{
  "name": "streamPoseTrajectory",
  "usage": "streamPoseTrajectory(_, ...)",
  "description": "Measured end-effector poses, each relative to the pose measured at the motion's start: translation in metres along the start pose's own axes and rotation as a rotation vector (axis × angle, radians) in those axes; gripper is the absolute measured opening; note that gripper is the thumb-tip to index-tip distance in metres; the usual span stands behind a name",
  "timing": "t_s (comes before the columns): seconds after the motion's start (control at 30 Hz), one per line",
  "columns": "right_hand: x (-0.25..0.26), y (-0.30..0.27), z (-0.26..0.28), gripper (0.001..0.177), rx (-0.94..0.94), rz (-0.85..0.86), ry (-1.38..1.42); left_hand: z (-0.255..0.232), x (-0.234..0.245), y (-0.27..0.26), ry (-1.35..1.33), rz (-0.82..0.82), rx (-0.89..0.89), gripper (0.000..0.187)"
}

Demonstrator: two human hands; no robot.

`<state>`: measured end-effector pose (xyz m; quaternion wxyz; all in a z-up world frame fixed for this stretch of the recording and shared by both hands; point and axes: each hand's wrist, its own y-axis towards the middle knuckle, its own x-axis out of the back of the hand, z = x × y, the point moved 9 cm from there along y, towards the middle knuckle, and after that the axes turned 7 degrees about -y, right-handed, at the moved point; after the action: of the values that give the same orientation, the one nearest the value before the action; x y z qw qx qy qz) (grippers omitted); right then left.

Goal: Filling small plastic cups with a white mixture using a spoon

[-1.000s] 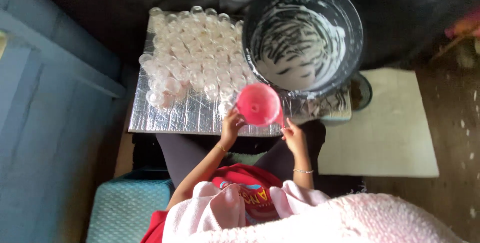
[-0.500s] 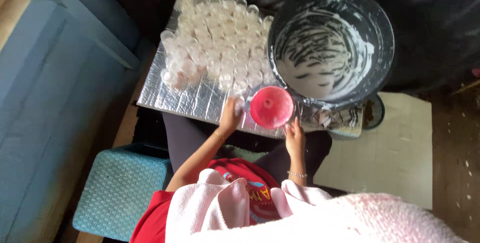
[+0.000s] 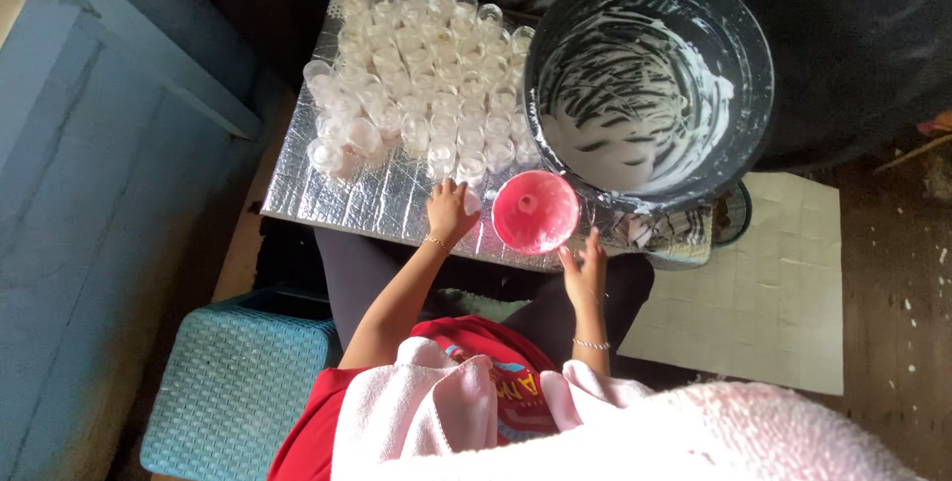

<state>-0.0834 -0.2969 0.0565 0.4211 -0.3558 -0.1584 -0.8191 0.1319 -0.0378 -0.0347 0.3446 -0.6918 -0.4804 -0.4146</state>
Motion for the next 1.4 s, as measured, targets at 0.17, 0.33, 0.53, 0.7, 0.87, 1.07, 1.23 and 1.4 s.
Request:
streamPoseTrajectory(0.17, 0.0, 0.008, -0.074, 0.082, -0.083, -0.028, 0.036, 0.013, -0.002, -0.001, -0.09, -0.002, 0.006, 0.072)
streamPoseTrajectory(0.33, 0.007, 0.023, -0.104, 0.084, -0.12, -0.051, 0.05, 0.061, 0.032, 0.001, -0.045, -0.069, 0.077, 0.068)
streamPoseTrajectory(0.53, 0.003, 0.028, -0.086, 0.079, -0.144, -0.067, 0.106, 0.126, 0.062, 0.013, -0.268, -0.382, 0.089, 0.081)
streamPoseTrajectory(0.7, -0.021, 0.033, -0.111, 0.08, -0.232, -0.029, 0.112, 0.183, -0.055, 0.015, -1.669, -0.427, 0.759, 0.113)
streamPoseTrajectory(0.87, -0.011, 0.039, -0.106, 0.081, -0.178, -0.029, 0.08, 0.173, -0.073, 0.033, -2.1, -0.511, 0.843, 0.058)
streamPoseTrajectory(1.07, -0.013, 0.062, -0.187, 0.077, -0.174, -0.208, 0.287, 0.167, 0.011, 0.019, -1.58, -0.542, 0.634, 0.068)
streamPoseTrajectory(1.23, -0.019, 0.047, -0.177, 0.074, -0.129, -0.171, 0.308, 0.207, 0.144, 0.05, -0.928, -0.838, 0.186, 0.052)
streamPoseTrajectory(1.4, -0.013, 0.046, -0.14, 0.072, -0.099, -0.184, 0.336, 0.265, 0.185, 0.193, -0.118, -0.532, 0.059, 0.074)
